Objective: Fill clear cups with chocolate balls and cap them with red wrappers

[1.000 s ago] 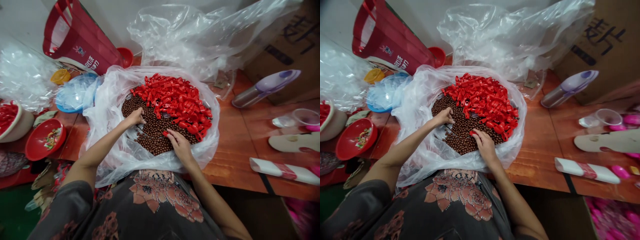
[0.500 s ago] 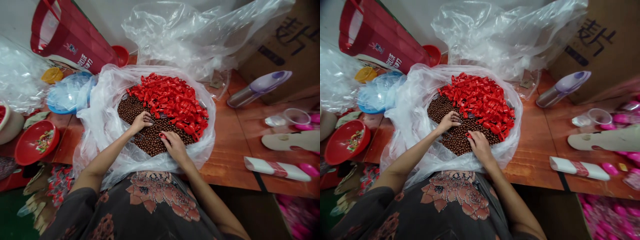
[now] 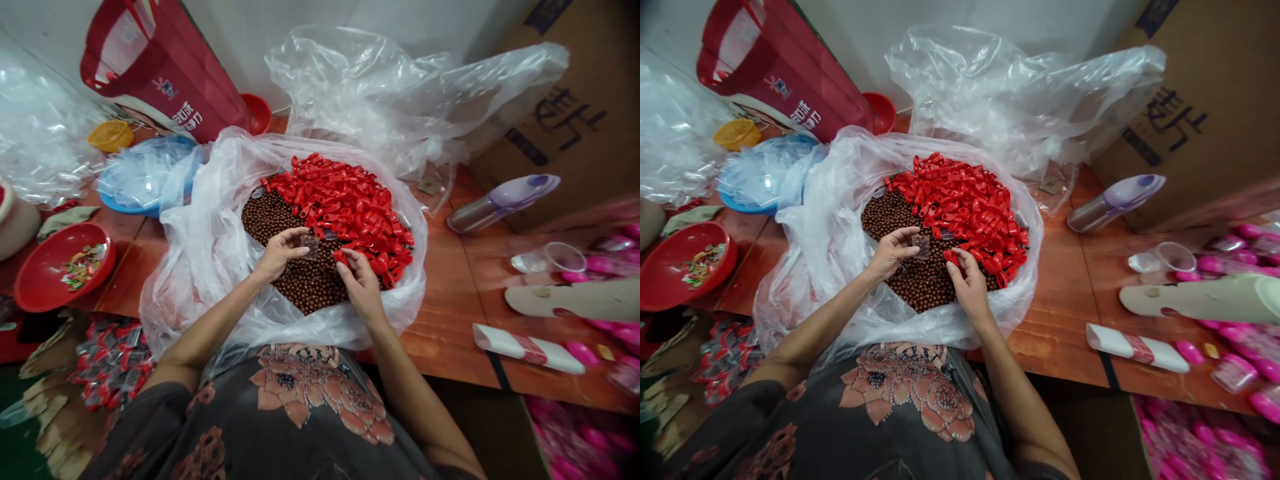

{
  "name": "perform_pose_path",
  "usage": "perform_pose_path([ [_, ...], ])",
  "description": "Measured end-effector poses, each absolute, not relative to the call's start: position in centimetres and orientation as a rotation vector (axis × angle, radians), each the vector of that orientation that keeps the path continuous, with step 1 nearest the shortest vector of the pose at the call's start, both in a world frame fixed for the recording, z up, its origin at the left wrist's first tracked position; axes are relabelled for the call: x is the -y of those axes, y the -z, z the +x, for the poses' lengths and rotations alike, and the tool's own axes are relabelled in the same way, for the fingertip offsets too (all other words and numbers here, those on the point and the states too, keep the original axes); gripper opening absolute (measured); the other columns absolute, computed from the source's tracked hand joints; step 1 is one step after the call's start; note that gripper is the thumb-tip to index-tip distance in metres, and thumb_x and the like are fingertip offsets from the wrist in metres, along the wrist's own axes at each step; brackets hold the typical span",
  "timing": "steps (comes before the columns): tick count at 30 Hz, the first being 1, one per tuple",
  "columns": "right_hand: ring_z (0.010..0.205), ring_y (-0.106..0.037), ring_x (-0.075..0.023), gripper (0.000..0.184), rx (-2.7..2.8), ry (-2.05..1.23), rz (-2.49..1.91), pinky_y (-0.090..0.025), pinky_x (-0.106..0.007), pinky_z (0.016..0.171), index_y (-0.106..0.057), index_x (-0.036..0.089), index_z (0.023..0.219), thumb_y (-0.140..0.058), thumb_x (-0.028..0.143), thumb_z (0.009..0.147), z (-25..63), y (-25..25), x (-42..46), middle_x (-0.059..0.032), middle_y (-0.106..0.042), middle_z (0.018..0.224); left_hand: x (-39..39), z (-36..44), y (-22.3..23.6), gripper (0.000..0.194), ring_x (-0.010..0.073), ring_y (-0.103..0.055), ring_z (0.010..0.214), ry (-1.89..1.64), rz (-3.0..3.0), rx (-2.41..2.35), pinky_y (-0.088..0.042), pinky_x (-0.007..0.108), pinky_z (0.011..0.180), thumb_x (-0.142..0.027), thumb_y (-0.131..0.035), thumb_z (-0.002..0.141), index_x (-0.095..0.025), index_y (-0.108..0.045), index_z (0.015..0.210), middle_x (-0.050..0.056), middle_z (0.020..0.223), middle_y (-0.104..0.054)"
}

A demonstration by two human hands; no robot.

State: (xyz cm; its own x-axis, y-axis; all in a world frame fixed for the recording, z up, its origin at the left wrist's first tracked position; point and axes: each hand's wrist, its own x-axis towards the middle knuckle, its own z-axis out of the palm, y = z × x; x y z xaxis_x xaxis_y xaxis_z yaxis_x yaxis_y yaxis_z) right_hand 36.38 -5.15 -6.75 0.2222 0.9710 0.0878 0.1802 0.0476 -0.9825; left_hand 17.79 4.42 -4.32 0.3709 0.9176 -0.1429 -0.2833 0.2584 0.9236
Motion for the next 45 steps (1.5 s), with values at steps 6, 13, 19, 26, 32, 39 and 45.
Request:
perform_pose_path([
  [6,0.118,-0.06,-0.0226,0.037,1.257,-0.873,-1.345,-0.047,-0.043,0.104,-0.06,0.026,0.125,-0.055,0.041,0.092,36.0,3.9,3.1,-0.0073,-0.065,0.126,-2.4,17.8,3.2,0.056,0.0188,-0.067,0.096,-0.941,0.9,-0.767,-0.051,0.034,0.09,-0.025,-0.086,0.06,-0.017,-0.068,0.112,0.007,0.102,-0.072],
  [13,0.117,-0.062,-0.0206,0.037,1.298,-0.918,-1.297,-0.044,-0.044,0.108,-0.064,0.026,0.125,-0.059,0.039,0.09,35.3,2.6,2.9,-0.0046,-0.068,0.125,-1.0,17.4,3.6,0.068,0.0192,-0.067,0.095,-0.894,0.987,-0.722,-0.056,0.032,0.08,-0.031,-0.082,0.069,-0.021,-0.055,0.131,0.007,0.11,-0.069],
  [19,0.114,-0.064,-0.0209,0.033,1.527,-0.816,-1.333,-0.047,-0.044,0.104,-0.067,0.028,0.122,-0.056,0.037,0.092,35.1,2.7,3.6,-0.0039,-0.07,0.124,-0.3,17.3,4.0,0.058,0.0199,-0.066,0.1,-0.904,1.096,-0.742,-0.055,0.029,0.082,-0.03,-0.079,0.072,-0.018,-0.061,0.126,0.009,0.114,-0.07],
  [26,0.113,-0.064,-0.0227,0.035,1.824,-0.599,-1.279,-0.048,-0.046,0.099,-0.063,0.033,0.128,-0.053,0.035,0.094,35.6,3.3,4.0,-0.0032,-0.069,0.126,-0.1,16.8,3.9,0.059,0.0169,-0.069,0.086,-0.916,1.128,-0.775,-0.056,0.029,0.078,-0.03,-0.079,0.07,-0.018,-0.063,0.126,0.006,0.104,-0.073],
  [32,0.117,-0.061,-0.0256,0.05,1.863,-0.558,-1.323,-0.047,-0.046,0.101,-0.053,0.027,0.136,-0.06,0.044,0.09,34.8,4.3,4.3,-0.0096,-0.064,0.128,0.1,16.8,3.3,0.065,0.0165,-0.069,0.08,-0.896,1.077,-0.822,-0.055,0.027,0.07,-0.032,-0.083,0.065,-0.016,-0.063,0.124,0.007,0.101,-0.073],
  [39,0.113,-0.061,-0.0276,0.06,1.799,-0.506,-1.378,-0.048,-0.047,0.099,-0.047,0.027,0.137,-0.066,0.047,0.084,33.8,4.4,4.6,-0.0107,-0.062,0.127,0.8,17.6,3.2,0.058,0.0146,-0.066,0.077,-0.848,0.878,-0.909,-0.05,0.022,0.062,-0.062,-0.06,0.083,-0.017,-0.062,0.12,0.007,0.093,-0.071],
  [45,0.118,-0.055,-0.0312,0.068,2.046,-0.498,-1.3,-0.045,-0.051,0.103,-0.046,0.025,0.138,-0.068,0.054,0.081,33.8,4.3,4.5,-0.0134,-0.059,0.128,1.7,18.2,4.2,0.053,0.0135,-0.06,0.068,-0.819,0.809,-0.952,-0.046,0.021,0.052,-0.066,-0.062,0.078,-0.015,-0.065,0.092,0.005,0.082,-0.067],
])
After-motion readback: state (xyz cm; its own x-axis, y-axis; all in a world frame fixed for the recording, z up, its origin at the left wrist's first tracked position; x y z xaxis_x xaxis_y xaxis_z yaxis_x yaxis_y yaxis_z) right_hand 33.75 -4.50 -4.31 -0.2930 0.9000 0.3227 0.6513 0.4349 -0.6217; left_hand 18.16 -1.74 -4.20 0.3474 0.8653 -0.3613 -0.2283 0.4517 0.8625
